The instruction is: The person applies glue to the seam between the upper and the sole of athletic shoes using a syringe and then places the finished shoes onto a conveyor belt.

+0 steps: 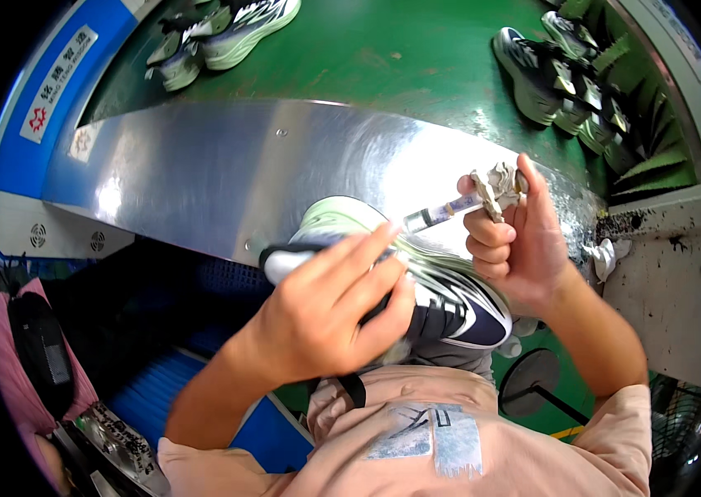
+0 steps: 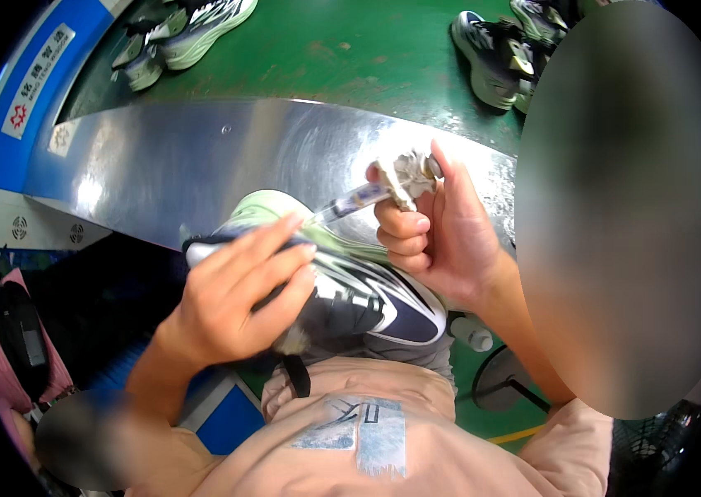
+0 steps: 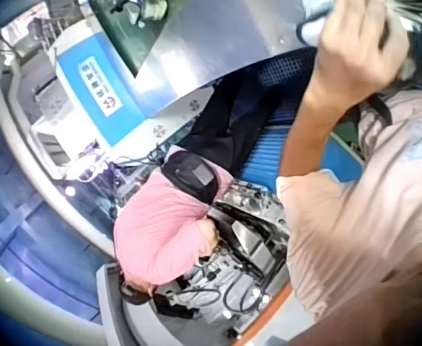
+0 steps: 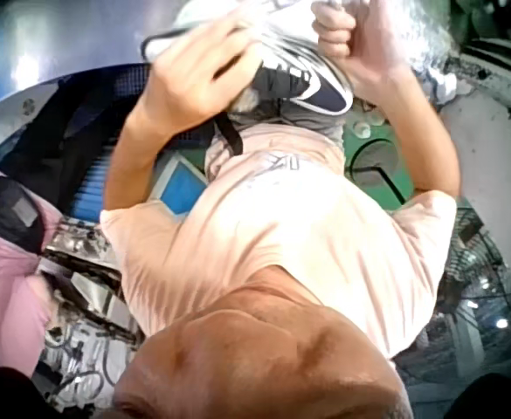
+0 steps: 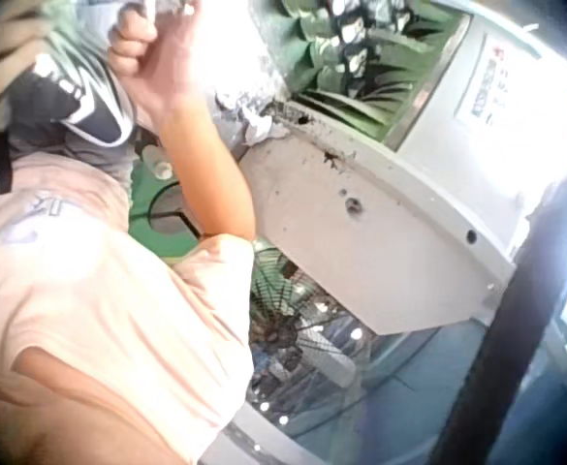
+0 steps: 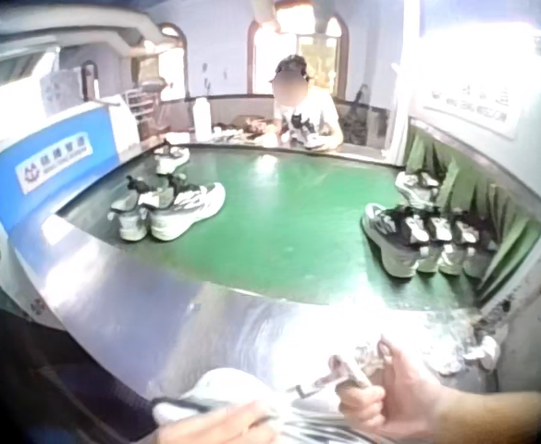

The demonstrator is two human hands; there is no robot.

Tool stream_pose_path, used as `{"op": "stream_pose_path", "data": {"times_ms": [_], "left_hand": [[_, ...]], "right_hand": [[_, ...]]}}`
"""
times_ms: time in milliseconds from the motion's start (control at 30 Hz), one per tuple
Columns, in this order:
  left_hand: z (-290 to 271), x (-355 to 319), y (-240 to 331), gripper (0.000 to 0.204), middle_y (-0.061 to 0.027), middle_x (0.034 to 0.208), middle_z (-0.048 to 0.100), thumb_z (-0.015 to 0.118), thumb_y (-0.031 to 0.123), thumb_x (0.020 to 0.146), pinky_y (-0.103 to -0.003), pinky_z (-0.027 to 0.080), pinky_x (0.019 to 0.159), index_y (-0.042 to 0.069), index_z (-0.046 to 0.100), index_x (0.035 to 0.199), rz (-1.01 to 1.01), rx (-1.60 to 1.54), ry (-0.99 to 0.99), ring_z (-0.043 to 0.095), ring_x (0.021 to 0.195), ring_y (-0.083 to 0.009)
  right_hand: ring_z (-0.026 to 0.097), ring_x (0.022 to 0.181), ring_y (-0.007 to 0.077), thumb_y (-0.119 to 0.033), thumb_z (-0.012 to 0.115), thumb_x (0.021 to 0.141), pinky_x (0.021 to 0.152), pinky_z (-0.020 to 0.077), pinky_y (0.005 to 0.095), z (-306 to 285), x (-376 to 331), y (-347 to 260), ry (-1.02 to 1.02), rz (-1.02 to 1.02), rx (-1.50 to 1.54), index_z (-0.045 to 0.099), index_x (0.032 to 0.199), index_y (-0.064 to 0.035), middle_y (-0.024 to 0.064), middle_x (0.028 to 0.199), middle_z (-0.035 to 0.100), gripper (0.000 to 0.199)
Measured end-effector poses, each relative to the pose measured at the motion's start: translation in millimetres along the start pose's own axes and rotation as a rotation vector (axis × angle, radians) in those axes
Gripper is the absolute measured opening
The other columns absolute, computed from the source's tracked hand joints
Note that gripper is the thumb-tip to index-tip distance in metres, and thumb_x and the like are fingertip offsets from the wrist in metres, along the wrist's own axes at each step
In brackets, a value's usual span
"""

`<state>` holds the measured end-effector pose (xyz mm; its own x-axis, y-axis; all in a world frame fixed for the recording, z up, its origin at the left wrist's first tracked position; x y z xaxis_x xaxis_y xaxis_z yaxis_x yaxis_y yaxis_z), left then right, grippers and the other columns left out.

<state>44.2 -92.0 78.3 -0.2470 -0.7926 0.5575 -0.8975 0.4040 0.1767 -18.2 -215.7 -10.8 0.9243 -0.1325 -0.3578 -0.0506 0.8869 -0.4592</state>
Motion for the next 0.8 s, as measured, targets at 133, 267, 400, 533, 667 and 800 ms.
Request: {"op": "stream_pose_path", "data": {"times_ms": [133, 267, 400, 533, 667, 800], "left_hand": [[-5.5, -34.9, 11.3, 0.010, -0.0165, 0.094, 0.067, 0.059, 0.002, 0.083, -0.041, 0.056, 0.078, 0.001, 0.055, 0.092, -0.105, 0.086, 0.161, 0.068, 0.089, -0.0332], [1.5, -47.8, 19.8, 0.014, -0.0143, 0.098, 0.067, 0.054, 0.003, 0.086, -0.041, 0.053, 0.086, 0.004, 0.049, 0.099, -0.211, 0.128, 0.163, 0.068, 0.090, -0.0308], [2.7, -54.4, 21.6, 0.014, -0.0120, 0.099, 0.067, 0.054, 0.005, 0.087, -0.038, 0.054, 0.085, 0.005, 0.048, 0.100, -0.211, 0.149, 0.167, 0.068, 0.092, -0.0290], [4.6, -63.1, 24.7, 0.008, -0.0057, 0.101, 0.066, 0.053, 0.011, 0.090, -0.035, 0.052, 0.090, 0.009, 0.051, 0.098, -0.219, 0.219, 0.211, 0.065, 0.099, -0.0227], [9.9, -71.8, 28.5, 0.013, -0.0070, 0.106, 0.063, 0.051, 0.011, 0.093, -0.037, 0.051, 0.092, 0.010, 0.047, 0.105, -0.205, 0.235, 0.145, 0.065, 0.100, -0.0242], [12.5, -77.0, 32.8, 0.014, -0.0079, 0.106, 0.062, 0.049, 0.010, 0.094, -0.040, 0.051, 0.092, 0.009, 0.045, 0.107, -0.211, 0.270, 0.146, 0.064, 0.101, -0.0257]], "right_hand": [[0.019, 0.040, 0.0057, -0.071, 0.024, 0.089, 0.036, 0.0155, 0.0220, 34.6, 10.0, 1.8, 0.096, 0.134, -0.196, 0.043, 0.105, -0.0095, -0.0055, 0.050, 0.027, 0.066], [0.024, 0.042, 0.0065, -0.074, 0.027, 0.085, 0.038, 0.0187, 0.0220, 56.2, -0.6, 1.9, 0.204, 0.156, -0.541, 0.042, 0.107, -0.0047, -0.0016, 0.057, 0.031, 0.074], [0.032, 0.051, 0.0074, -0.075, 0.037, 0.080, 0.043, 0.0251, 0.0212, 53.0, -23.1, 7.5, 0.224, 0.193, -0.703, 0.042, 0.112, 0.0009, 0.0044, 0.074, 0.039, 0.083], [0.041, 0.059, 0.0082, -0.076, 0.047, 0.074, 0.049, 0.0316, 0.0205, 43.8, -48.5, 4.1, 0.225, 0.216, -0.744, 0.042, 0.117, 0.0066, 0.0105, 0.091, 0.047, 0.094], [0.048, 0.066, 0.0095, -0.078, 0.056, 0.068, 0.053, 0.0370, 0.0201, 33.2, -75.5, -2.0, 0.271, 0.160, -0.715, 0.041, 0.120, 0.0115, 0.0146, 0.101, 0.053, 0.104], [0.049, 0.063, 0.0096, -0.080, 0.057, 0.065, 0.051, 0.0372, 0.0201, 21.4, -98.9, -5.6, 0.245, 0.070, -0.653, 0.042, 0.116, 0.0122, 0.0118, 0.088, 0.053, 0.107]]}}
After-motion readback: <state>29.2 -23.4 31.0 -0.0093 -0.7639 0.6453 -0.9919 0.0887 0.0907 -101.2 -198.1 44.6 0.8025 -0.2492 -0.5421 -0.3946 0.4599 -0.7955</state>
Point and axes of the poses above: each hand's wrist, its own x-axis towards the middle knuckle, its own z-axis out of the palm, y = z × x, the point moved 9 cm from there along x, towards the middle knuckle
